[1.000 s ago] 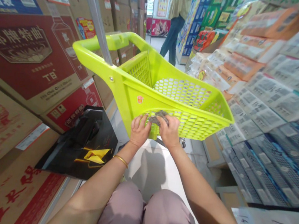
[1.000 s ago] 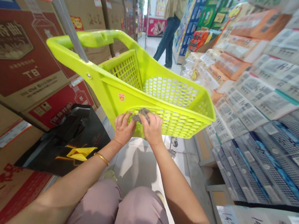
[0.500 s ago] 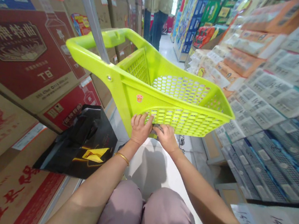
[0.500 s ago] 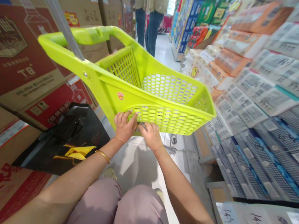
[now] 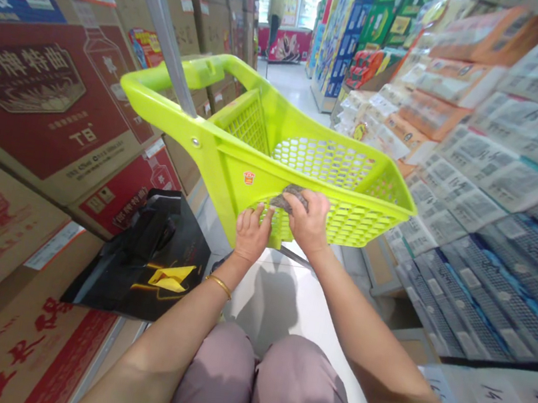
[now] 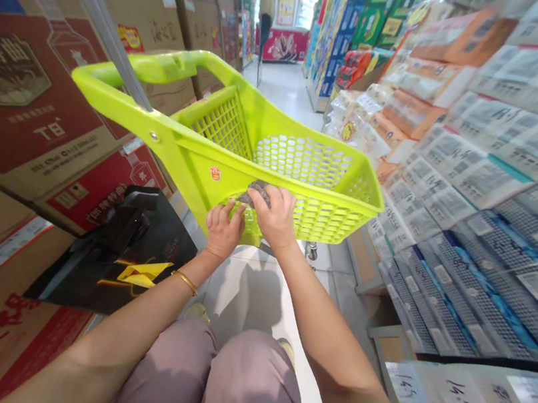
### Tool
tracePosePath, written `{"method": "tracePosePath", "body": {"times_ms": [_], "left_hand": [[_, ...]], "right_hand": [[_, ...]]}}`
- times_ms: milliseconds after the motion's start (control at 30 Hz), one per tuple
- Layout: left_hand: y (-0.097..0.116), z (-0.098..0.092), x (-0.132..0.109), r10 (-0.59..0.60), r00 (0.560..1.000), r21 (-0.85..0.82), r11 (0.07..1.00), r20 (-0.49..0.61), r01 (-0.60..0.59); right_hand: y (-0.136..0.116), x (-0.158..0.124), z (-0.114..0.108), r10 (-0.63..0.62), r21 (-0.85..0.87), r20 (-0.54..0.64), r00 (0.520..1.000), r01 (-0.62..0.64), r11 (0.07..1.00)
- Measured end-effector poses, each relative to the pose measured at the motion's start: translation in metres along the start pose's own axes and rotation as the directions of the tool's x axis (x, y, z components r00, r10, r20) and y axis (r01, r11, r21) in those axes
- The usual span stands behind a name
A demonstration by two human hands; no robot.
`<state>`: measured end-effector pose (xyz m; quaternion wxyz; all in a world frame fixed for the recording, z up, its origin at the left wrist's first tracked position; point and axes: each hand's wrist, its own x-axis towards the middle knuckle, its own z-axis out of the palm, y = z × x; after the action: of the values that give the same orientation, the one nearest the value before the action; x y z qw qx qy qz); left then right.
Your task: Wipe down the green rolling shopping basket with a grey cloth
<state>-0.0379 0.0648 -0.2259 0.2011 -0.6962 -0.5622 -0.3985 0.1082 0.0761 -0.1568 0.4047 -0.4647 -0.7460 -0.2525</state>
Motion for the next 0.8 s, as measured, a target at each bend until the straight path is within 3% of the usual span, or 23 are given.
{"method": "tracePosePath", "body": {"times_ms": [267, 467, 600, 800], "left_hand": [[-0.005, -0.001, 0.0, 0.035, 0.995, -0.003, 0.999, 0.096, -0.034], [-0.002, -0.001, 0.003, 0.005, 0.998, 0.005, 1.0, 0.062, -0.005], [-0.001, -0.003, 0.004, -0.013, 0.998, 0.008, 1.0, 0.06, 0.012], [-0.001, -0.006, 0.005, 0.009, 0.999, 0.024, 1.0, 0.053, -0.01]], "right_hand": [[-0.002, -0.06, 0.028, -0.07, -0.022, 0.096, 0.993, 0.072, 0.997], [-0.003, -0.085, 0.036, -0.142, 0.054, 0.227, 0.963, 0.133, 0.99], [0.001, -0.082, 0.028, -0.205, 0.096, 0.298, 0.932, 0.184, 0.978], [0.006, -0.032, 0.006, -0.146, -0.008, 0.11, 0.983, 0.148, 0.989]]}}
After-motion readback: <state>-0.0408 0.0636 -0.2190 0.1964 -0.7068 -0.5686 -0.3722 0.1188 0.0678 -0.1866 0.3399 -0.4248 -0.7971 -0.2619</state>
